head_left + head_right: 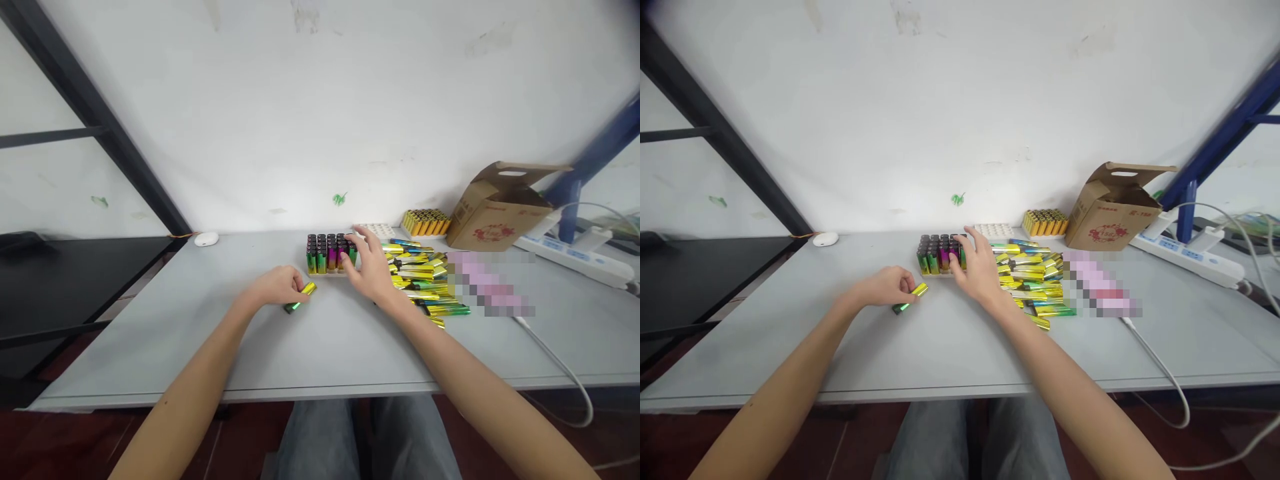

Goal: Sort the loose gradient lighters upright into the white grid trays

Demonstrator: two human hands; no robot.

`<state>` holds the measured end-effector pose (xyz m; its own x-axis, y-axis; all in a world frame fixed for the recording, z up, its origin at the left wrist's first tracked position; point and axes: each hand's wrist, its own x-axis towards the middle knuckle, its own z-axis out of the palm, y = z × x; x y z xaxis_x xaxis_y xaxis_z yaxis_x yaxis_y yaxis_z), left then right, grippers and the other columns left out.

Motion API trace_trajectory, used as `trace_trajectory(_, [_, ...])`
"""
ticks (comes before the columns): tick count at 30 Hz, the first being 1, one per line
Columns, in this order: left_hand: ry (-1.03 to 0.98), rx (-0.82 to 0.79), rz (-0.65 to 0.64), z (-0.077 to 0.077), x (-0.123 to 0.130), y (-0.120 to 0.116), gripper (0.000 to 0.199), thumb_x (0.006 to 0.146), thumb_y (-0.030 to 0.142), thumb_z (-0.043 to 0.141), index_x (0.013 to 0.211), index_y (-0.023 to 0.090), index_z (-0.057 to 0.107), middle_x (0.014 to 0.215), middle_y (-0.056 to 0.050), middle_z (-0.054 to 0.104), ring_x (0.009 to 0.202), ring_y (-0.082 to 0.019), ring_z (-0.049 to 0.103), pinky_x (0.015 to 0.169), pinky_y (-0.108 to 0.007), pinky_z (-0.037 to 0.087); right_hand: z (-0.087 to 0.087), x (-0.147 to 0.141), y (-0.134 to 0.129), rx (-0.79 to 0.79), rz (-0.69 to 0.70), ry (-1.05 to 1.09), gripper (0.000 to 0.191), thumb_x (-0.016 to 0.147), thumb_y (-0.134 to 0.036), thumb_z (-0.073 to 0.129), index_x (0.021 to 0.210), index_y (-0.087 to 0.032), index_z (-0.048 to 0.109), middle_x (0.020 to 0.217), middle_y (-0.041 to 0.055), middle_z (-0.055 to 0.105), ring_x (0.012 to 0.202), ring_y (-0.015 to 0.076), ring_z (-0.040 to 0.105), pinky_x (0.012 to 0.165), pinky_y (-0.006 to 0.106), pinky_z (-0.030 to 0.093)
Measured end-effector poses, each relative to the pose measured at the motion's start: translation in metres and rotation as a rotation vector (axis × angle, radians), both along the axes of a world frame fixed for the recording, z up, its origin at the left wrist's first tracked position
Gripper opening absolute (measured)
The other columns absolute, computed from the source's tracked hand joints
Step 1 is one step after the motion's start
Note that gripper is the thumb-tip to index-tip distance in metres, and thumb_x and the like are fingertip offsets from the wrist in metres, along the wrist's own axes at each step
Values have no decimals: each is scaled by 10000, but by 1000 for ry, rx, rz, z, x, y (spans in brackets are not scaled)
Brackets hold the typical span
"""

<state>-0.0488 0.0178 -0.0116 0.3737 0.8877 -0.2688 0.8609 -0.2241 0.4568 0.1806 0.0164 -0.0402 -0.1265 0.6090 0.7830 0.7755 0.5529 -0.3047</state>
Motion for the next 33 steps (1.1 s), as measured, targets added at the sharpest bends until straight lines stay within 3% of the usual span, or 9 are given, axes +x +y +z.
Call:
trace_trajectory(6, [-1,211,177,-3,-12,8,192,678,363,566,800,216,568,737,-9,654,608,-161,581,508,-252,359,0,2,0,-24,23,50,335,880,-340,481,1179,-196,525,1337,146,451,1255,276,436,1038,482,400])
trace_trajectory(13, [-469,176,345,1,-20,12,387,727,390,608,1074,254,507,669,19,635,479,-133,559,450,-234,419,1,1,-3,-20,45,57,320,887,-324,467,1178,-205,525,1318,136,470,1242,278,446,1040,493,394])
trace_trajectory(18, [-677,186,408,7,-11,13,206,727,358,602,857,197,604,677,-29,644,531,-141,591,463,-253,494,4,1,-3,-17,62,92,440,887,-324,461,1302,-185,408,1310,148,484,1256,274,432,1063,491,373])
trace_trajectory(23, [-891,150,494,10,-12,17,262,709,234,509,930,165,633,767,-66,678,693,-184,661,575,-305,548,2,3,-2,-30,68,114,470,891,-323,445,1334,-189,361,1302,157,486,1230,288,454,1017,507,411])
trace_trajectory(28, [-902,302,479,4,-14,21,395,625,150,612,1018,192,598,838,-45,706,804,-172,670,710,-287,527,1,3,-1,-32,84,104,443,885,-277,446,1314,-187,383,1268,144,506,1197,270,481,1017,474,415])
trace_trajectory(33, [-784,350,514,3,-13,21,344,675,393,690,940,181,634,615,-1,632,568,-137,585,553,-249,447,3,2,-3,-43,107,105,433,880,-274,453,1304,-201,400,1271,134,500,1189,267,489,1009,470,422])
